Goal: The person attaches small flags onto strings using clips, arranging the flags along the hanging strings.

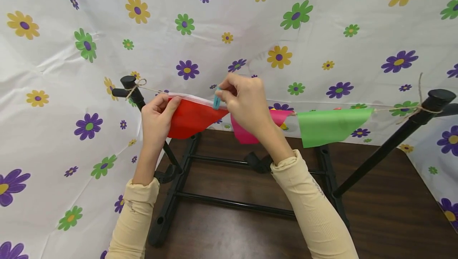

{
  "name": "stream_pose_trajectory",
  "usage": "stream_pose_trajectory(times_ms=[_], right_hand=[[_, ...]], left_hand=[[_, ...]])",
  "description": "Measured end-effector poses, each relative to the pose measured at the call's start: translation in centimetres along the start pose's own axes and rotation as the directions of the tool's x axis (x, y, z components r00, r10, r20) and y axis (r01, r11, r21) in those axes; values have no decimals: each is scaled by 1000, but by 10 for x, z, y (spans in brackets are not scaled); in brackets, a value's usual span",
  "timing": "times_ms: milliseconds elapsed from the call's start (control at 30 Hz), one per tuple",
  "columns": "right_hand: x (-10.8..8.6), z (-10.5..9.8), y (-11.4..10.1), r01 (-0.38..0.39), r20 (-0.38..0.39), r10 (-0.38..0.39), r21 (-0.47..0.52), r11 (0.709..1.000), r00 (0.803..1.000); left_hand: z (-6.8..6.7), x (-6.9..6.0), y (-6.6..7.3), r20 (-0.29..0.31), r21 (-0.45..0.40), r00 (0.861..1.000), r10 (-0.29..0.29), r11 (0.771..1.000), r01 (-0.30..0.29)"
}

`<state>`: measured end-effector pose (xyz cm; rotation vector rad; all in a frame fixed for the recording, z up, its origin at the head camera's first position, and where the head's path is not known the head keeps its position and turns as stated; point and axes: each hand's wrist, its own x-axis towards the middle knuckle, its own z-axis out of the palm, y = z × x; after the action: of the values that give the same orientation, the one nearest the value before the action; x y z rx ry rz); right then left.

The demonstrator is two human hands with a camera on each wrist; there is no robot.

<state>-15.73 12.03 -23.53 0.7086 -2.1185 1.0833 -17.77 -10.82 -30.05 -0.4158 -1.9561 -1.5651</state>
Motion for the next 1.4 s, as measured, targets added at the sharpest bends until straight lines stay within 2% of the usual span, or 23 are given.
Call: stream_pose_trajectory(times_ms=[133,467,833,967,1133,1400], right_hand=[[1,0,1,-26,11,26,8,1000,1000],[1,0,1,-115,75,116,-24,993,990],[-3,5,5,-96,124,101,-45,994,987],[-3,4,3,-106,116,109,-28,994,987],[-1,2,2,-107,75,108,-10,994,991],[0,-2,0,-124,20,123,51,991,992]], left_hand=[[1,1,-2,-16,3,1000,14,1000,-14],[2,1,-4,-34,17,999,2,1000,-2],[0,3,-10,-26,21,1000,10,1000,-9],[0,3,-10,-24,0,1000,8,1000,-8],[2,2,-7,-22,-57,999,-31,998,30],[4,2,-5,-43,-128,998,-38,991,32]])
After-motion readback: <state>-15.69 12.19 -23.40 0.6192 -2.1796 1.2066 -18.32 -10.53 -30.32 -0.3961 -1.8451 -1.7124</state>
